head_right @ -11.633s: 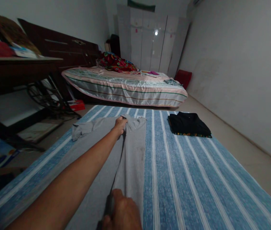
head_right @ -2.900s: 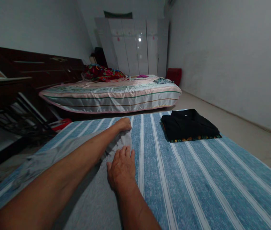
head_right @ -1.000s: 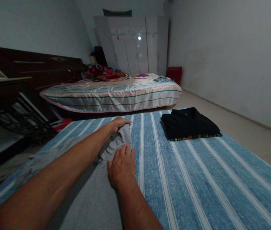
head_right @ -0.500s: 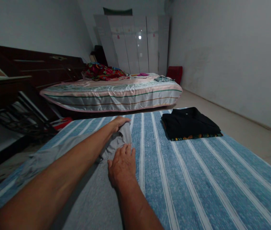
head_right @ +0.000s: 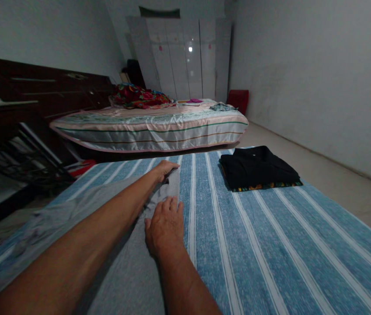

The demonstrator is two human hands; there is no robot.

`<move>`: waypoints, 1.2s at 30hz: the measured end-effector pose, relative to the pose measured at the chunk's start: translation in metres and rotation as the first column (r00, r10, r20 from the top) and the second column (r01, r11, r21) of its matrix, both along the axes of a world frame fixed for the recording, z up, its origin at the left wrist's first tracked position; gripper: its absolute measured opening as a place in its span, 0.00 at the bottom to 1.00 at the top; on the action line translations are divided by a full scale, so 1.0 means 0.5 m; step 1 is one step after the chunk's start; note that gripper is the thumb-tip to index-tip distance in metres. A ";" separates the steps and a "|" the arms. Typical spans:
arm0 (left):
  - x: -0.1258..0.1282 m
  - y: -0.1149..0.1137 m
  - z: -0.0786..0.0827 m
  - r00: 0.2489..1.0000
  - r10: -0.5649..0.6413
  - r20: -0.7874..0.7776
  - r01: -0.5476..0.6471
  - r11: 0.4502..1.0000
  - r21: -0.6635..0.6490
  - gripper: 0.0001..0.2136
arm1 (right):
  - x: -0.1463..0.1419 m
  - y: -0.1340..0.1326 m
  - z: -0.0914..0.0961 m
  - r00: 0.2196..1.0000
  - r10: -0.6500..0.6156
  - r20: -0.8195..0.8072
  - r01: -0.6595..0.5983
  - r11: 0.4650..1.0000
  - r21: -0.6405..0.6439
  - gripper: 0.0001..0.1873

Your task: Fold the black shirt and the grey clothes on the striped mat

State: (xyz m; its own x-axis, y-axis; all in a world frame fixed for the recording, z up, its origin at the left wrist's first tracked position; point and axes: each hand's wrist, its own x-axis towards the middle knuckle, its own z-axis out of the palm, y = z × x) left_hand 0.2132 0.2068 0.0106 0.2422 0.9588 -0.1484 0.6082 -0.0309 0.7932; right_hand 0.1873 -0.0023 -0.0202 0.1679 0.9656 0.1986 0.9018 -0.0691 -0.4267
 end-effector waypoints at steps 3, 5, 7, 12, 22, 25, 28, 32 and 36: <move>-0.002 0.002 -0.007 0.998 -0.062 -0.017 0.062 0.997 0.046 0.05 | 0.000 -0.001 0.000 1.000 0.001 -0.004 -0.001 1.000 -0.013 0.29; -0.003 0.007 -0.010 0.994 -0.100 -0.034 0.103 0.991 0.085 0.04 | 0.001 -0.001 0.002 1.000 0.002 -0.001 -0.002 1.000 -0.021 0.29; -0.004 0.012 -0.012 0.989 -0.134 -0.057 0.140 0.982 0.125 0.04 | 0.002 -0.002 0.005 1.000 0.003 0.001 -0.003 1.000 -0.024 0.29; -0.006 0.022 -0.016 0.967 -0.230 -0.111 0.248 0.949 0.194 0.04 | 0.002 0.000 0.004 1.000 0.003 0.010 -0.003 1.000 -0.013 0.29; -0.003 0.028 -0.022 0.925 -0.320 -0.204 0.364 0.899 0.242 0.03 | 0.004 -0.002 0.006 1.000 0.005 0.003 -0.005 1.000 0.003 0.29; -0.005 0.033 -0.015 0.913 -0.336 -0.231 0.391 0.883 0.261 0.03 | 0.004 -0.001 0.005 1.000 0.007 0.007 -0.007 1.000 0.002 0.29; -0.006 0.034 -0.004 0.895 -0.365 -0.256 0.428 0.863 0.267 0.02 | 0.003 0.001 0.003 1.000 0.003 0.010 -0.003 1.000 0.005 0.29; -0.005 0.032 0.006 0.871 -0.409 -0.272 0.476 0.840 0.260 0.02 | 0.003 0.001 0.004 1.000 0.000 0.009 0.000 1.000 0.001 0.29; -0.004 0.030 0.009 0.857 -0.433 -0.278 0.500 0.829 0.249 0.03 | 0.004 -0.001 0.005 1.000 -0.002 0.014 0.002 1.000 0.003 0.28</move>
State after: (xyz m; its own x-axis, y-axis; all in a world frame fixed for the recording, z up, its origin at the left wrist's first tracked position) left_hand 0.2111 0.2217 0.0149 0.6687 0.7428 0.0339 0.6035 -0.5688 0.5587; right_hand 0.1891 -0.0029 -0.0176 0.1669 0.9648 0.2033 0.9075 -0.0697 -0.4141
